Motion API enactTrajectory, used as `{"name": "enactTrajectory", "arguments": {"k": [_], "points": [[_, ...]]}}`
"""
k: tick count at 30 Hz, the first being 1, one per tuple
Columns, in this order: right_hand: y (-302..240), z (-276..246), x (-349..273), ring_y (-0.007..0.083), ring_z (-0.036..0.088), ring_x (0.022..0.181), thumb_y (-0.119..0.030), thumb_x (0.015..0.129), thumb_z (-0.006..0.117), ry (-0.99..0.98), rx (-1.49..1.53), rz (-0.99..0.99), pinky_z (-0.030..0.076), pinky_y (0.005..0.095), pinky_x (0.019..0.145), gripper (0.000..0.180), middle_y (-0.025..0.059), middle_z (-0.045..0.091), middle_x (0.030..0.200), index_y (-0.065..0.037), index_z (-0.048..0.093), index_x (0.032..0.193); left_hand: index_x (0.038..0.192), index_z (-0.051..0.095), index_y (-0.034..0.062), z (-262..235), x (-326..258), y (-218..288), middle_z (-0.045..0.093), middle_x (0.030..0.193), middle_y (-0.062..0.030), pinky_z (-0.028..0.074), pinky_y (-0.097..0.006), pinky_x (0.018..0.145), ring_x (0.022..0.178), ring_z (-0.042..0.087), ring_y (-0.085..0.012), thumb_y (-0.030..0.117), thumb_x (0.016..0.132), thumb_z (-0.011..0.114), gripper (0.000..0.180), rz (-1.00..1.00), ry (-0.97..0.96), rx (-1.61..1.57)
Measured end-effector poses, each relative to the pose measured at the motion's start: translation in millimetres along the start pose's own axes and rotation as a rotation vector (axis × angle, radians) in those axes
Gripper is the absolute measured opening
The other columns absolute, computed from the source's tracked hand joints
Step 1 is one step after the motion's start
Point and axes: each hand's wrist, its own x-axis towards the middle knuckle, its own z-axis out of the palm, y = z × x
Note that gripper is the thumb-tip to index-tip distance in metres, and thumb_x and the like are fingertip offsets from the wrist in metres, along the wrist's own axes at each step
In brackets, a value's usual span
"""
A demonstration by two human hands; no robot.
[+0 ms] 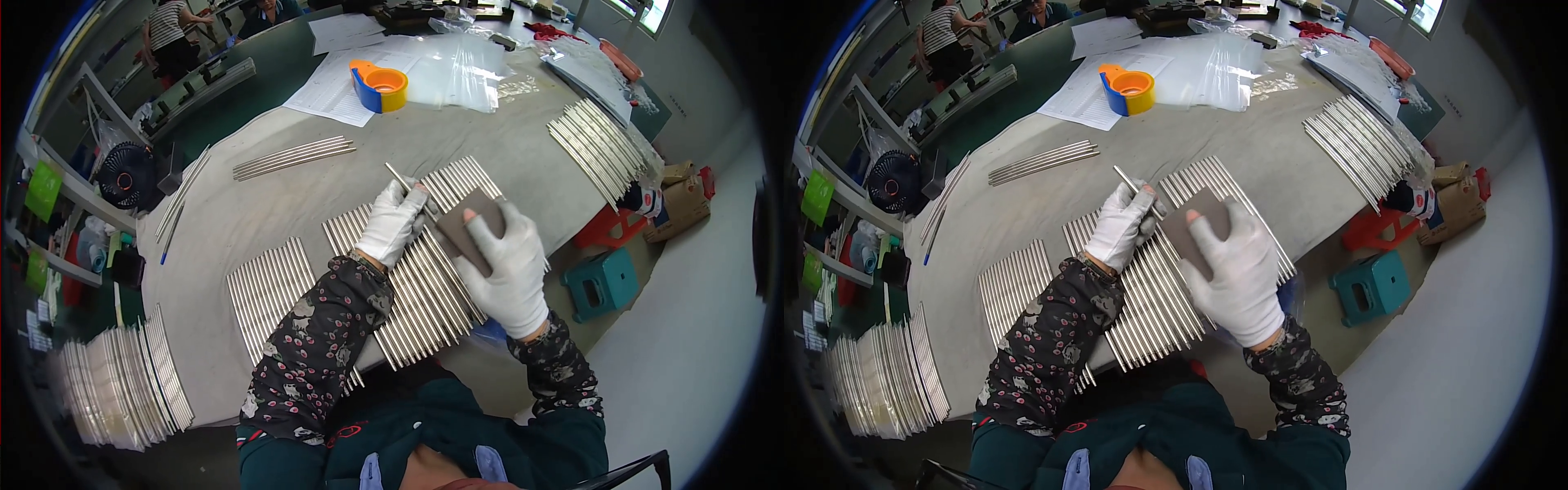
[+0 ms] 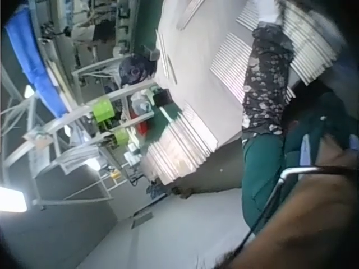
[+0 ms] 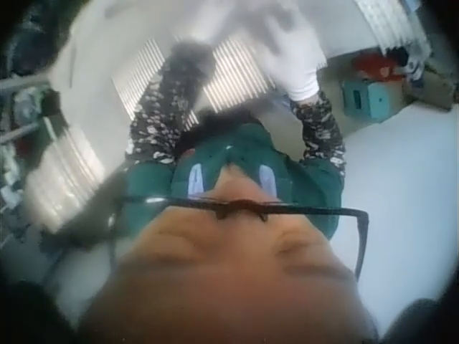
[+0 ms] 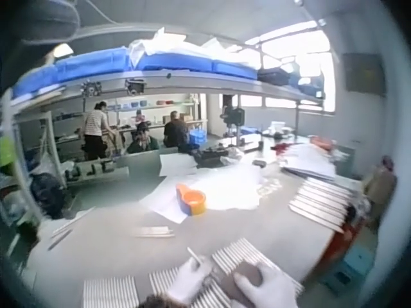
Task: Arranging a set of thin metal rods and sanding their ends with a sanding block.
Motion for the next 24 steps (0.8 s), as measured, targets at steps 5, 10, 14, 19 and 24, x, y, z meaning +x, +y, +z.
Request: {"name": "enactTrajectory", "arguments": {"k": [5, 10, 14, 19, 24], "points": [[21, 5, 2, 0.0341, 0.055, 0.089, -0.025, 0.068, 0.072, -0.071, -0.237, 0.226, 0.047, 0.0423, 0.073, 0.047, 0.0233, 0.051, 0.111, -0.009, 0.062, 0.111, 0.099, 0.049, 0.0108, -3, 2, -2, 0.062, 0.073, -0.0045, 0.029, -0.018, 0.039, 0.045, 0.039, -0.0032, 0.025, 0.096, 0.056, 0.016, 0.039, -0.026, -0.034], [-14, -1, -2, 0.0321, 0.054, 0.089, -0.022, 0.071, 0.070, -0.134, 0.032, -0.042, 0.048, 0.0421, 0.069, 0.044, 0.0200, 0.053, 0.105, -0.009, 0.062, 0.112, 0.100, 0.049, 0.0108, -4, 1, -5, 0.062, 0.074, -0.0054, 0.030, -0.018, 0.040, 0.046, 0.039, -0.0036, 0.025, 0.096, 0.056, 0.017, 0.035, 0.031, 0.032], [12, 4, 6, 0.0331, 0.056, 0.090, -0.025, 0.068, 0.072, -0.090, -0.239, 0.236, 0.048, 0.0418, 0.068, 0.047, 0.0240, 0.051, 0.113, -0.011, 0.063, 0.111, 0.099, 0.049, 0.0110, 0, 3, -1, 0.061, 0.074, -0.0053, 0.030, -0.018, 0.041, 0.046, 0.039, -0.0036, 0.026, 0.096, 0.056, 0.016, 0.045, -0.005, -0.046], [6, 4, 3, 0.0334, 0.056, 0.084, -0.022, 0.069, 0.071, -0.090, -0.128, 0.086, 0.048, 0.0428, 0.065, 0.045, 0.0211, 0.053, 0.107, -0.008, 0.062, 0.111, 0.100, 0.049, 0.0109, -5, 1, -1, 0.060, 0.073, -0.0048, 0.030, -0.018, 0.040, 0.045, 0.038, -0.0036, 0.025, 0.096, 0.056, 0.017, 0.027, -0.011, -0.057], [-20, -2, -4, 0.0351, 0.056, 0.086, -0.024, 0.068, 0.073, -0.141, 0.062, -0.047, 0.049, 0.0428, 0.070, 0.048, 0.0235, 0.051, 0.109, -0.010, 0.062, 0.112, 0.100, 0.048, 0.0116, -2, 2, -2, 0.061, 0.074, -0.0053, 0.029, -0.018, 0.040, 0.045, 0.037, -0.0035, 0.025, 0.096, 0.056, 0.016, 0.021, 0.008, -0.006]]}}
